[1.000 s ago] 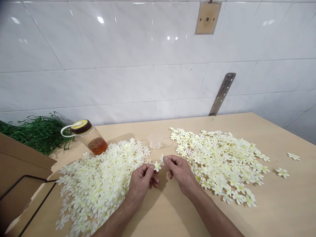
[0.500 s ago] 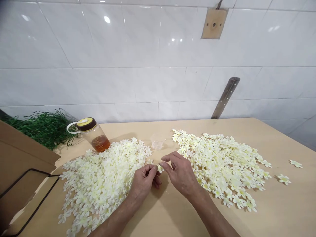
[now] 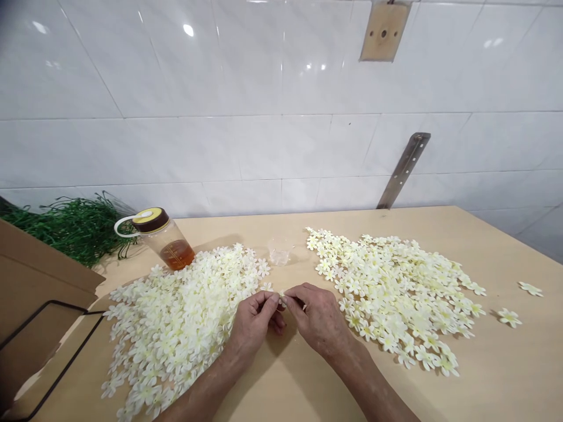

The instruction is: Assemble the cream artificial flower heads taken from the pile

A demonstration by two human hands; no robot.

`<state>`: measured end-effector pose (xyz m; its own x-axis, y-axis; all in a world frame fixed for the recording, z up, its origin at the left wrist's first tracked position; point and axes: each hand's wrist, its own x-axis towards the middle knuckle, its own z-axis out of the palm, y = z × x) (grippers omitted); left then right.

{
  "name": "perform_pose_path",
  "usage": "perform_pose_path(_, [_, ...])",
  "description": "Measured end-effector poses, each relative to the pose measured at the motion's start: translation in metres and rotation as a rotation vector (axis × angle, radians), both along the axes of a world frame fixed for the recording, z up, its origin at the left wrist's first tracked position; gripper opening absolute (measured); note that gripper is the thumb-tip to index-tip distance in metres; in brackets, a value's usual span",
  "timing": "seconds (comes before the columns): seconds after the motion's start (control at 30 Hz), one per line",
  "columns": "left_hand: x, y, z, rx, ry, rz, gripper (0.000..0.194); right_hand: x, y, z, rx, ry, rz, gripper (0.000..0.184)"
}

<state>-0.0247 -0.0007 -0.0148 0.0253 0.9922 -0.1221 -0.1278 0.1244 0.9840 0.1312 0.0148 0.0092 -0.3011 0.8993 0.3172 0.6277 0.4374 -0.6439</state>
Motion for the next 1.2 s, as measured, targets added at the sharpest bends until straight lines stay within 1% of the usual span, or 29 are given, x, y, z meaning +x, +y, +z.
perform_pose_path(0.17, [-0.001,-0.001,0.005,-0.023,-0.034,-0.009,0.030,-0.003,-0.003,0.002,0.000,-0.013,-0.027,0.021])
perform_pose_path(0.27, [-0.002,-0.001,0.007,-0.014,-0.043,-0.009,0.025,-0.005,-0.004,0.003,0.002,-0.026,-0.052,0.021])
perform_pose_path(0.33, [-0.002,-0.001,0.007,-0.008,-0.045,-0.010,0.024,-0.007,-0.004,0.004,0.004,-0.040,-0.075,0.022])
perform_pose_path(0.47, [-0.002,-0.001,0.006,-0.006,-0.048,-0.008,0.027,-0.009,-0.005,0.006,-0.032,-0.039,-0.114,0.023])
perform_pose_path(0.63, [-0.001,-0.001,0.006,-0.009,-0.062,0.000,0.029,-0.011,-0.006,0.007,-0.129,0.003,-0.175,0.023])
perform_pose_path(0.73, [-0.001,-0.002,0.008,-0.017,-0.076,-0.003,0.028,-0.010,-0.004,0.004,-0.235,0.091,-0.187,0.021])
perform_pose_path(0.87, [-0.001,0.000,0.006,-0.032,-0.082,0.000,0.023,-0.007,0.000,-0.003,-0.423,0.263,-0.148,0.023])
perform_pose_path(0.97, [-0.001,0.001,0.004,-0.039,-0.062,0.015,0.019,-0.005,0.002,-0.007,-0.504,0.331,-0.101,0.025])
perform_pose_path(1.0, [-0.001,0.001,0.003,-0.038,-0.053,0.018,0.018,-0.005,0.002,-0.007,-0.504,0.332,-0.087,0.025])
perform_pose_path(1.07, [-0.001,0.001,0.003,-0.030,-0.037,0.022,0.017,-0.005,0.001,-0.005,-0.447,0.289,-0.073,0.025])
perform_pose_path(1.2, [0.000,0.001,0.004,-0.026,-0.015,0.033,0.016,-0.006,-0.002,0.002,-0.225,0.104,-0.117,0.021])
